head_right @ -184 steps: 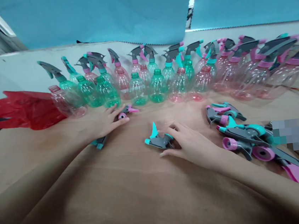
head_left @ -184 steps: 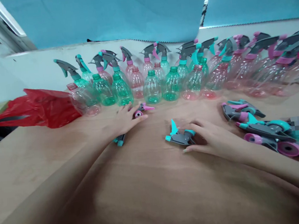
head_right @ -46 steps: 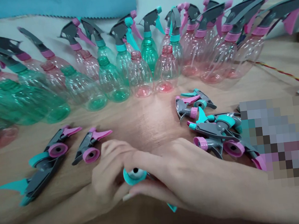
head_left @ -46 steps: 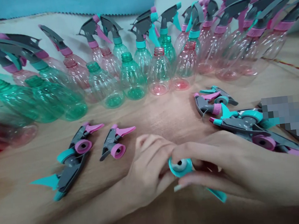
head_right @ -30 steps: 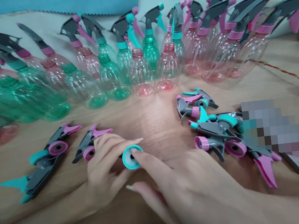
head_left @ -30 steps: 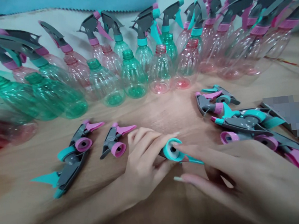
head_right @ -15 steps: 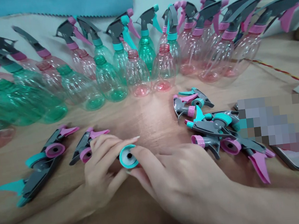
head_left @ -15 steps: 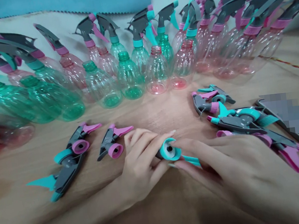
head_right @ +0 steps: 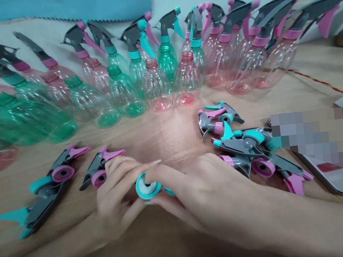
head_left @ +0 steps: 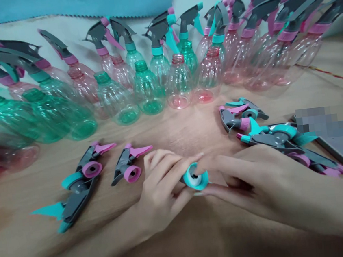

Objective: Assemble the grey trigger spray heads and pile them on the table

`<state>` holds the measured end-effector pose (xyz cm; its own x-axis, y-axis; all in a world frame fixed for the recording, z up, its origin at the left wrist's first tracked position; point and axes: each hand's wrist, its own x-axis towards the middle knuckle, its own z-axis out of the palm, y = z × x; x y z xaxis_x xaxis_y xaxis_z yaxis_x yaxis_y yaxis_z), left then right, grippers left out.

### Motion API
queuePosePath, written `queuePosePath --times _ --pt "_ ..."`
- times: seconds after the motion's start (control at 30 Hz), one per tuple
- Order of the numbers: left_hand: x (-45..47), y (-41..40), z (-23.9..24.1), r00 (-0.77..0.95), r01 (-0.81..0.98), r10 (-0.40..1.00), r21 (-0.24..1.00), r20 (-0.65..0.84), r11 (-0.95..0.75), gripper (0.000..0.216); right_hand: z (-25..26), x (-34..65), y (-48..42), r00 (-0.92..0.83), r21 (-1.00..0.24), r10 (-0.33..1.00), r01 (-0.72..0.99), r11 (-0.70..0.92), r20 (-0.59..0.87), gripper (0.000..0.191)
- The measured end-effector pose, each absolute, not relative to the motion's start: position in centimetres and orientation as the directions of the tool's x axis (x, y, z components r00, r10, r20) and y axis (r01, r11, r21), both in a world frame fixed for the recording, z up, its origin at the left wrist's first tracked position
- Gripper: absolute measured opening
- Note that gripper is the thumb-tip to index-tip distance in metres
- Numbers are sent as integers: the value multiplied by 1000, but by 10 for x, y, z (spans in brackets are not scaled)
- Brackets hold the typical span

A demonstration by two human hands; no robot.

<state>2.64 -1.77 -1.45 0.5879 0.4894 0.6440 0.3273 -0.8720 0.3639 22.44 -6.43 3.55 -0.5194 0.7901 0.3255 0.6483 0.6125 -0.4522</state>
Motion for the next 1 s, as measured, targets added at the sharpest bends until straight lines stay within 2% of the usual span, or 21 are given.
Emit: queuePosePath --times 0.17,0.3,0.37,0.43,0.5,0.57,0.67,0.83,1.0 --pt "26 -16 -15 593 302 468 357 656 -884 26 34 226 -66 -446 -567 836 617 547 321 9" --pt "28 -16 -13 565 325 524 411 638 -852 24 41 228 -67 -433 -497 830 665 558 351 5" --pt "29 -17 -13 546 327 529 417 650 -848 22 46 228 -66 -420 -479 832 682 552 362 9" --pt "29 -18 -12 533 336 527 406 662 -850 20 51 228 -67 -406 -537 860 672 510 308 12" --pt "29 -20 -12 532 353 531 397 659 -847 20 54 228 -69 -410 -627 892 648 433 192 11" --pt "29 -22 -12 536 351 526 392 660 -850 28 55 228 -72 -404 -664 908 649 372 114 9" --pt "30 -25 -11 543 320 513 401 665 -858 35 54 228 -76 -380 -644 919 678 353 104 10" --pt "30 -25 -10 584 305 549 465 598 -831 34 52 227 -73 -432 -592 900 711 380 59 13" --pt "31 -22 -12 512 325 596 502 619 -801 26 47 225 -70 -466 -499 865 714 491 184 17"
